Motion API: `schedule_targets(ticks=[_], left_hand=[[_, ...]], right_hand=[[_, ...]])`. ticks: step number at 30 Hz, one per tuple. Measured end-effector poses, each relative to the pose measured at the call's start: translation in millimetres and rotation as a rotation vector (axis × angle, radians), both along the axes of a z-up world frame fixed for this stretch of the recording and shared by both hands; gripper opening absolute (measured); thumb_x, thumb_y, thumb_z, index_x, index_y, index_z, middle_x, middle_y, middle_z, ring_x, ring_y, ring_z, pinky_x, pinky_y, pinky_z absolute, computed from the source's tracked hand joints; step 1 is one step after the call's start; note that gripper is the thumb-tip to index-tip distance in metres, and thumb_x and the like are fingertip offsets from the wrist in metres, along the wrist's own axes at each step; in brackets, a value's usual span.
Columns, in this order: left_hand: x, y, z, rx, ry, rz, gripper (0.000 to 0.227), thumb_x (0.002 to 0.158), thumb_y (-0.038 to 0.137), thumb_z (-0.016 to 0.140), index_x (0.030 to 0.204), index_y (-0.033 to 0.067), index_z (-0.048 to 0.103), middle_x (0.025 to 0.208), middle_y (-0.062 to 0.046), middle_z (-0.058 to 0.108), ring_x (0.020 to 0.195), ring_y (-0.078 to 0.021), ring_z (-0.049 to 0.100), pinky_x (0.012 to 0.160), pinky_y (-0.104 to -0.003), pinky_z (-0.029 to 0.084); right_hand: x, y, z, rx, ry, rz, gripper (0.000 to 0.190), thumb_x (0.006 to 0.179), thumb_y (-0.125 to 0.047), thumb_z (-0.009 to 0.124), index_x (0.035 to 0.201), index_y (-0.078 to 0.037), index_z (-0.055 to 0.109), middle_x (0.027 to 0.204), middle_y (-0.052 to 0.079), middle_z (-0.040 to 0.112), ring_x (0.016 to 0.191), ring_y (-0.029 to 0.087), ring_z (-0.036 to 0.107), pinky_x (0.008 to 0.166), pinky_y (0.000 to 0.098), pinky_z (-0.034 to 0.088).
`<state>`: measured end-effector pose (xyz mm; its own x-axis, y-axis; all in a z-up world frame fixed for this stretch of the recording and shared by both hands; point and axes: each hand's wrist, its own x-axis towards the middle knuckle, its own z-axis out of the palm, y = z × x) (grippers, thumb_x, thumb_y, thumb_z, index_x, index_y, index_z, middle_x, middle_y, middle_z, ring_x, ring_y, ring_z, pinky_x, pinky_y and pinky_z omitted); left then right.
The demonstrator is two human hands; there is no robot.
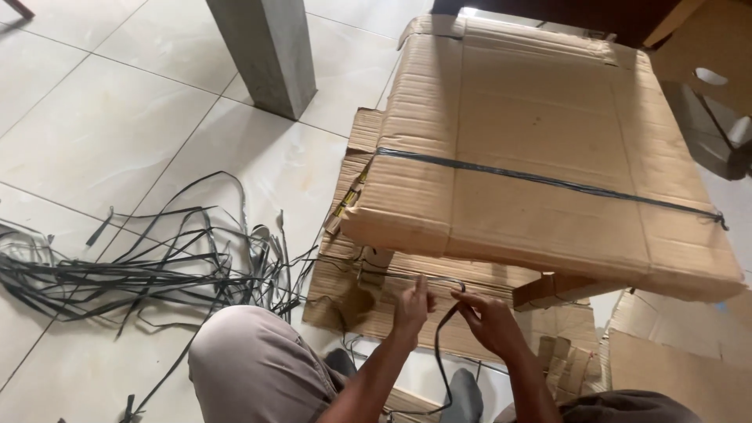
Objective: Packaging a wooden chair with cardboard and plastic straps
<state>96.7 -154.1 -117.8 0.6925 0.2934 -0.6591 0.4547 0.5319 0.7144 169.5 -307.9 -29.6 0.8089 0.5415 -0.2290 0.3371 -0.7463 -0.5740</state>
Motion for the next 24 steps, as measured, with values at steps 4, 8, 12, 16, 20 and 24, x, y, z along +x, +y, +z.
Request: schedule_targets(ticks=[4,8,12,16,20,24], left_hand=[[11.8,-14.6,24.0,0.003,-0.065,-0.154,0.061,0.101,0.062,0.040,0.101,0.0097,0.072,0.100,-0.003,0.072,0.080,-0.0137,0.056,0.072,-0.031,0.044],[32.2,-1.5,21.9,-0.158,-0.218,0.187,0.036,0.110,0.034,0.042,0.114,0.0091,0.068,0.080,-0.002,0.064,0.072,-0.0138,0.062,0.066,-0.031,0.048],[36.8,3.0,38.7,-0.020,-0.222,0.133,0.033,0.110,0.033,0.046,0.102,0.0078,0.066,0.067,0.002,0.046,0.058,-0.0099,0.042,0.054,-0.028,0.040],[30.5,-17.3,19.8,0.584,-0.193,-0.286,0.047,0.107,0.041,0.032,0.096,0.0162,0.071,0.071,0.000,0.063,0.064,-0.0183,0.062,0.061,-0.038,0.048],[5.8,-29.8,-0.7,1.004,-0.349,-0.571,0.036,0.105,0.028,0.050,0.087,0.0020,0.066,0.078,-0.018,0.071,0.065,-0.0360,0.068,0.062,-0.049,0.054],[-10.5,-14.6,11.7,1.109,-0.202,-0.755,0.034,0.099,0.029,0.052,0.089,0.0009,0.069,0.090,-0.021,0.073,0.079,-0.0434,0.070,0.073,-0.054,0.053]], right_hand=[[-2.1,-18.2,-0.7,0.035,0.146,0.074,0.028,0.089,-0.023,0.070,0.112,-0.027,0.085,0.069,0.003,0.081,0.044,0.012,0.051,0.049,0.0316,0.044],[3.3,-33.6,-20.6,-0.324,0.253,0.139,0.027,0.090,-0.018,0.064,0.107,-0.025,0.085,0.089,-0.001,0.080,0.063,0.013,0.066,0.065,0.0312,0.054],[15.2,-50.9,-57.5,-0.353,0.237,0.004,0.023,0.095,-0.022,0.060,0.081,-0.025,0.078,0.090,-0.001,0.080,0.068,0.016,0.069,0.063,0.0349,0.053],[12.0,-14.7,-5.0,0.260,0.134,-0.211,0.016,0.082,0.000,0.051,0.081,-0.009,0.064,0.125,0.003,0.076,0.111,0.024,0.071,0.094,0.0383,0.056],[-0.5,16.9,24.1,0.404,0.460,-0.301,0.038,0.094,-0.027,0.062,0.119,-0.002,0.074,0.098,0.009,0.077,0.085,0.017,0.068,0.076,0.0300,0.053],[-5.5,38.0,-5.0,0.575,0.553,-0.348,0.024,0.093,-0.015,0.068,0.107,0.002,0.078,0.093,0.011,0.082,0.078,0.017,0.072,0.071,0.0286,0.056]])
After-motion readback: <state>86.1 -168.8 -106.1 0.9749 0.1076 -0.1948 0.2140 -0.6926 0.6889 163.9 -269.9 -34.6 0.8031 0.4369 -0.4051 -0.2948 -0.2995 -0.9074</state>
